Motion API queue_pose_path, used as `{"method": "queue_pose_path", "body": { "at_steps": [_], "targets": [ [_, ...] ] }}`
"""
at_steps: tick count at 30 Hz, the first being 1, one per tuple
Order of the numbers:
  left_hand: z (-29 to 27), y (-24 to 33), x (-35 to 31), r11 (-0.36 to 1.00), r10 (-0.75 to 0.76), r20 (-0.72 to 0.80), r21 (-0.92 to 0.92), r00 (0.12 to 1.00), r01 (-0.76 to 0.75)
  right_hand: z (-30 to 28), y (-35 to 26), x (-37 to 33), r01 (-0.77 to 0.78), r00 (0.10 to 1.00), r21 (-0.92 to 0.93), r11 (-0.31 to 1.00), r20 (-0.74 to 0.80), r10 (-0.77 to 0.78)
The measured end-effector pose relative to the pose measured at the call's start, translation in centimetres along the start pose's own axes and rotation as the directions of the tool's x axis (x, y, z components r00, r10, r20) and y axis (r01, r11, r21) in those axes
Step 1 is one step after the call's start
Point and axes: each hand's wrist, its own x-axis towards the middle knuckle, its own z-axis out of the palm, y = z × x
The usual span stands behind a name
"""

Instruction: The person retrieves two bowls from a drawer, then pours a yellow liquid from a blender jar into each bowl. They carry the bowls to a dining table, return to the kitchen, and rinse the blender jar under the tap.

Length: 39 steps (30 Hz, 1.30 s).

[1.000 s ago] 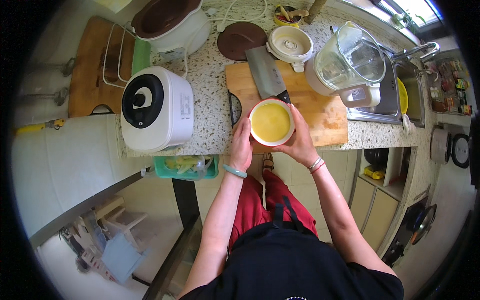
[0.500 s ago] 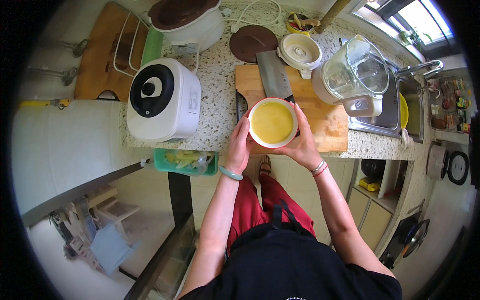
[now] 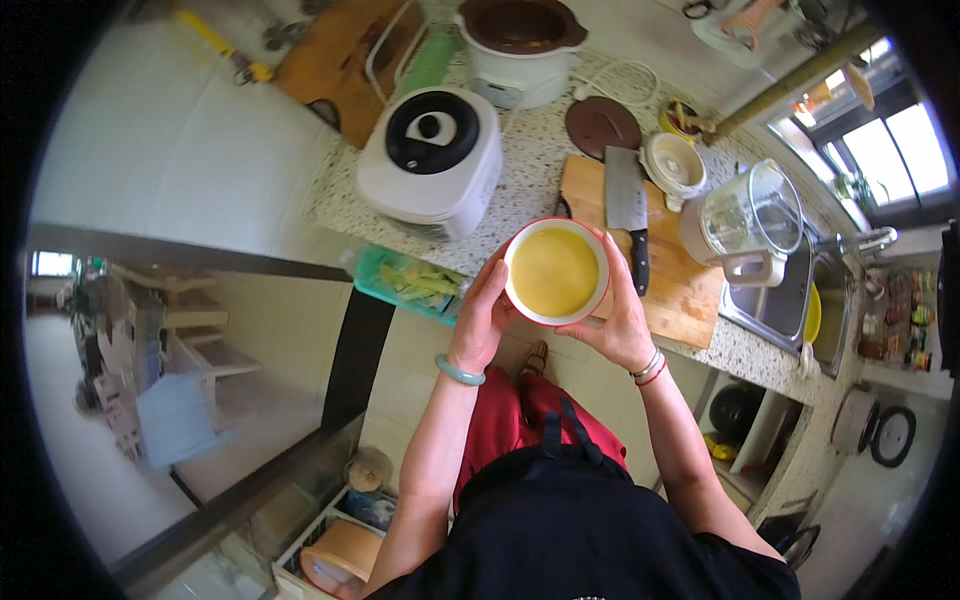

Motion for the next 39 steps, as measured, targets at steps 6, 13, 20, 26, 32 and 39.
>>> {"method": "queue_pose_path", "body": {
  "at_steps": [6, 13, 20, 26, 32, 39],
  "targets": [
    [-4.7, 3.5, -4.9, 0.989, 0.117, -0.116, -0.081, 0.986, -0.127, 5.2, -4.4, 1.7, 0.106, 0.989, -0.024, 0.994, 0.108, -0.102],
    [-11.5, 8.6, -10.9, 0.955, 0.235, -0.251, -0.118, 0.939, -0.271, 13.9, -9.5, 3.9, 0.245, 0.947, -0.047, 0.968, 0.224, -0.229],
    [-19.9, 15.1, -17.5, 0.937, 0.29, -0.429, -0.054, 0.856, -0.344, 25.3, -15.2, 6.0, 0.194, 0.913, 0.137, 0.971, 0.337, -0.23],
    [-27.3, 21.1, -23.8, 0.931, 0.315, -0.523, 0.007, 0.792, -0.365, 36.4, -21.1, 8.2, 0.182, 0.854, 0.33, 0.926, 0.413, -0.316],
    [-33.6, 26.4, -28.6, 0.876, 0.421, -0.599, 0.075, 0.681, -0.476, 46.5, -25.7, 10.5, 0.079, 0.777, 0.515, 0.854, 0.505, -0.376],
    [-40.1, 31.3, -32.7, 0.831, 0.454, -0.712, 0.121, 0.535, -0.543, 56.8, -30.6, 14.4, 0.201, 0.617, 0.559, 0.804, 0.566, -0.547]
  ]
}}
